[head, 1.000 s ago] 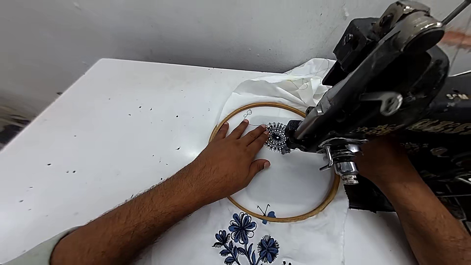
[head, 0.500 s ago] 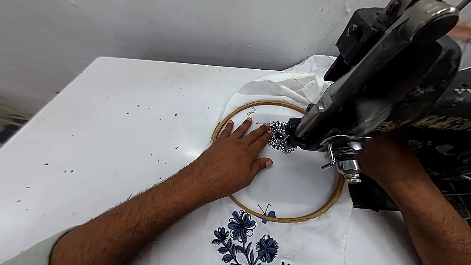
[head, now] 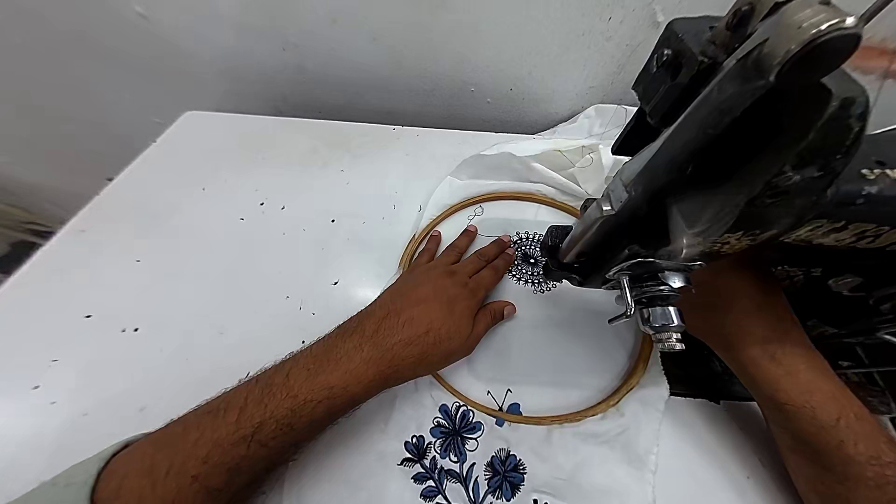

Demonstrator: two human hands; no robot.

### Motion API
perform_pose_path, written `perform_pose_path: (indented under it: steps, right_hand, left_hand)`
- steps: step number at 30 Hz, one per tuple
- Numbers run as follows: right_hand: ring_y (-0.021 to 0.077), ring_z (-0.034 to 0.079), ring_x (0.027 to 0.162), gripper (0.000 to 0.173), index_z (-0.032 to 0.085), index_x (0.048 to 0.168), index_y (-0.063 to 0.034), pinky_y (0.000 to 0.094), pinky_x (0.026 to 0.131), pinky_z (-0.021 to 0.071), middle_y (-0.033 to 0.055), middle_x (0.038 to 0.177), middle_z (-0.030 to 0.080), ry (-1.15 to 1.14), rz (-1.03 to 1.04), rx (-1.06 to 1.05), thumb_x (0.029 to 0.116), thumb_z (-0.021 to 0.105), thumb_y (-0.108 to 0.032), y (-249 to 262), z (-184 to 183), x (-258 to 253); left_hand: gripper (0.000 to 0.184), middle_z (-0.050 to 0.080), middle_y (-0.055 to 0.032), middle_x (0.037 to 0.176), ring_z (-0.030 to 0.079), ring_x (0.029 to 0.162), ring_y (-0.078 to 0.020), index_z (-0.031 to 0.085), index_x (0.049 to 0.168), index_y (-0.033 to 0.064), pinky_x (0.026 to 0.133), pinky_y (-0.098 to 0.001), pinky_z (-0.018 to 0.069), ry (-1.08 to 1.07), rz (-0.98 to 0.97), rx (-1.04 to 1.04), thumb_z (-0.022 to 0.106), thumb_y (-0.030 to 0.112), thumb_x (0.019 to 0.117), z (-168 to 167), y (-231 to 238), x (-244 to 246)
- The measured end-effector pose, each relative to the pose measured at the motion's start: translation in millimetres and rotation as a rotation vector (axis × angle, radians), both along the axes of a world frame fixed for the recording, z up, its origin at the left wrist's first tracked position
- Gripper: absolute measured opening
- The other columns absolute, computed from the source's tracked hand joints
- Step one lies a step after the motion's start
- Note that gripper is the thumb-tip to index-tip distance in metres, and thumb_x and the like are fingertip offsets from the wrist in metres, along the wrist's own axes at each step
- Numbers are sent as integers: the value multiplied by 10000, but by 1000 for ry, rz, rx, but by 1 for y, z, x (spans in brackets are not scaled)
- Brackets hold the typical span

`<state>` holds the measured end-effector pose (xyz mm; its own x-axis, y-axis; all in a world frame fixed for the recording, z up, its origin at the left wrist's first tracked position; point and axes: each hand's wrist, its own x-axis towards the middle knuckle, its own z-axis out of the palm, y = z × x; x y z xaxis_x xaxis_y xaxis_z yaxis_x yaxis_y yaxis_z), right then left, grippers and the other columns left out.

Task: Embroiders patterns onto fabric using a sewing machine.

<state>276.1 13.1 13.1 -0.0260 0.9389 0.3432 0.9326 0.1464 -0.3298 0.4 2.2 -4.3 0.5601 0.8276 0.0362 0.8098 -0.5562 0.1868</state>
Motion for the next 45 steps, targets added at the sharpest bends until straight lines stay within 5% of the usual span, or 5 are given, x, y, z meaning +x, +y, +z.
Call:
perform_pose_path:
  steps: [12, 19, 26, 45]
  right_hand:
    - [350, 621, 771, 261, 633, 860, 4, 572, 649, 450, 201, 831, 627, 5, 30, 45, 899, 719, -239, 5, -7, 4]
    - [437, 645, 845, 289, 634, 889, 40, 632, 684, 462, 265, 877, 636, -50, 10, 11, 931, 695, -240, 2, -4, 3]
    - [392, 621, 763, 286, 607, 832, 29, 585, 623, 437, 238, 805, 610, -40, 24, 48, 911, 681, -235, 4, -5, 5]
    - [377, 642, 833, 319, 645, 895, 25, 579, 683, 464, 226, 872, 640, 0, 58, 89, 896, 688, -291, 4, -7, 4]
  left_hand:
    - [632, 335, 18, 1673, 254, 1565, -277, 389, 1602, 182, 1231, -634, 205, 7, 9, -2, 268, 528, 1087, 0, 0, 0]
    - [636, 328, 17, 1676, 247, 1567, -283, 389, 1602, 178, 1232, -636, 192, 4, 0, -6, 268, 531, 1087, 1, -1, 2]
    - [622, 349, 15, 1666, 258, 1563, -289, 407, 1594, 180, 1231, -638, 194, -19, 10, 11, 278, 519, 1089, -1, 1, 2]
    - [620, 346, 23, 1668, 259, 1563, -279, 404, 1595, 189, 1229, -633, 211, -5, 15, 15, 276, 521, 1088, -1, 2, 1]
